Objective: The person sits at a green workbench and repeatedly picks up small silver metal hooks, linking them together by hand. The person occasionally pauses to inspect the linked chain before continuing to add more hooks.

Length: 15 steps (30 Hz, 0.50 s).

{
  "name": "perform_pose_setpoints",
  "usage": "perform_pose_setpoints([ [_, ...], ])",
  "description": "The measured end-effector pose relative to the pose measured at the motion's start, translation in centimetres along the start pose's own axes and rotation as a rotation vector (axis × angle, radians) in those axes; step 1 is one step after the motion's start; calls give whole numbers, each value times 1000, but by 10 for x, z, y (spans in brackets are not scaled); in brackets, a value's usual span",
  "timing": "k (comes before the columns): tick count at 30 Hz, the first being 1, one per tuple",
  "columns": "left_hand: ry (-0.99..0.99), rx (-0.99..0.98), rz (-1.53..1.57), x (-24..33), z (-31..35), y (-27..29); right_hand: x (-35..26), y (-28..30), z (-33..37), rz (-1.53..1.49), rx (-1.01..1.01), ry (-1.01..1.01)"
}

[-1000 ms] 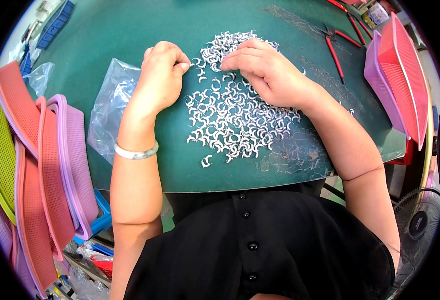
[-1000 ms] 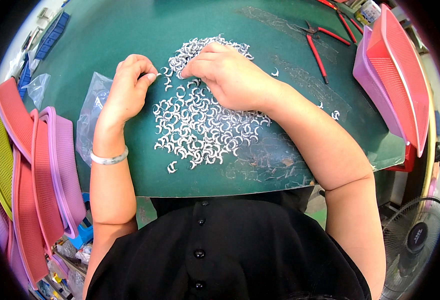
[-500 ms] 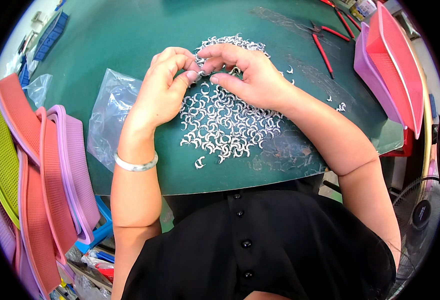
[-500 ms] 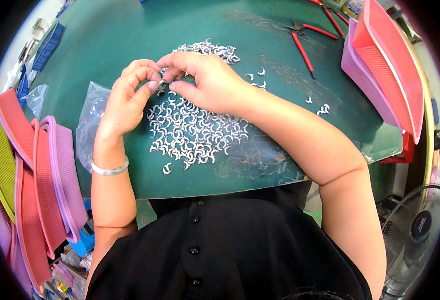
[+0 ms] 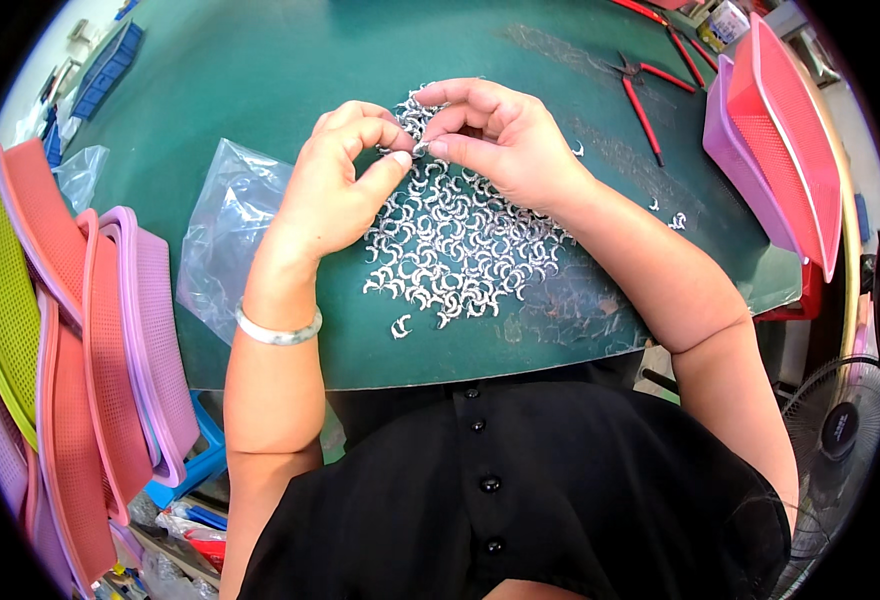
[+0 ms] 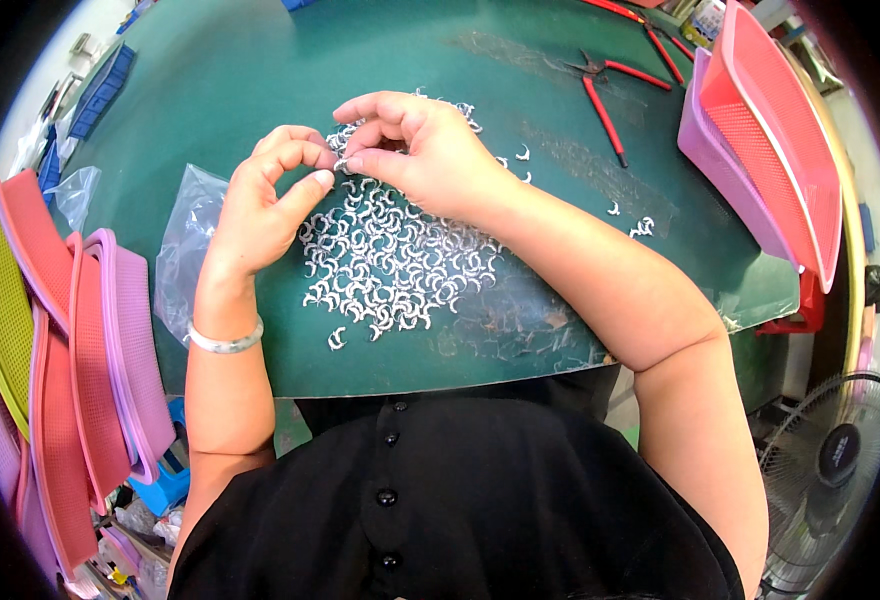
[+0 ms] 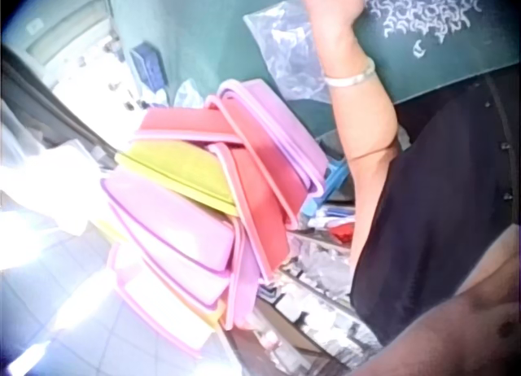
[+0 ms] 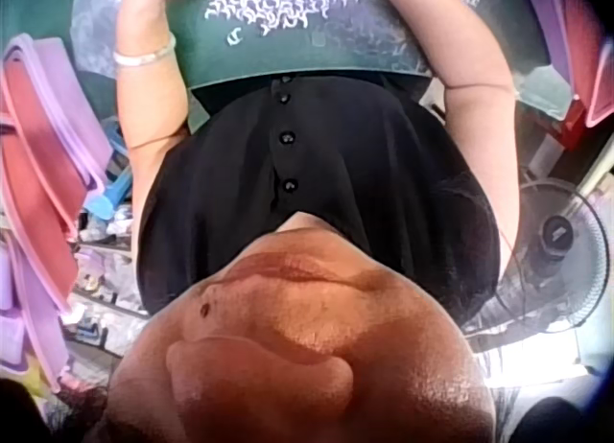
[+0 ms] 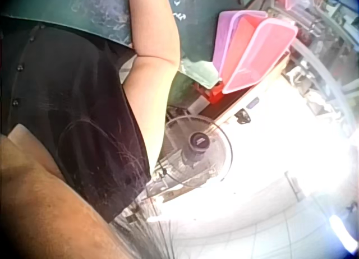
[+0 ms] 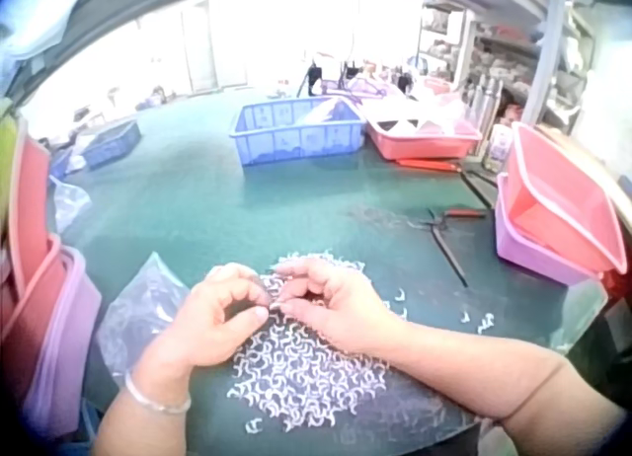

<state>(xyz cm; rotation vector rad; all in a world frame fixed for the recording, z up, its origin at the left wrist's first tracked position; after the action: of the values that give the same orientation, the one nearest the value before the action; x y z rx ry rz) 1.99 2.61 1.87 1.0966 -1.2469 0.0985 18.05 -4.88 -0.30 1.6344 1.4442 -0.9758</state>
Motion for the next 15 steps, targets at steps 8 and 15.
perform_pose_setpoints([
  [8, -32, 4, 97, -2, -1, -3, 1, 1, 0, -81, 5, -33],
  [15, -50, 8, 101, 3, 1, -4, 3, 1, -1, -96, 4, -64],
])
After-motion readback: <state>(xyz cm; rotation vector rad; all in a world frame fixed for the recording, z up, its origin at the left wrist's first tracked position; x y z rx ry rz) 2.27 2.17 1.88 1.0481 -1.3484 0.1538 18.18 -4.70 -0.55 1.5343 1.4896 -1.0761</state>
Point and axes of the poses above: each hand's wrist, its own z-axis away from the middle knuckle, its own y-axis out of the back of the hand, x = y × z, the point moved 3 cm from there along -z, towards the middle knuckle, and after that the axes turned 13 degrees about y, right-handed, at the moved point
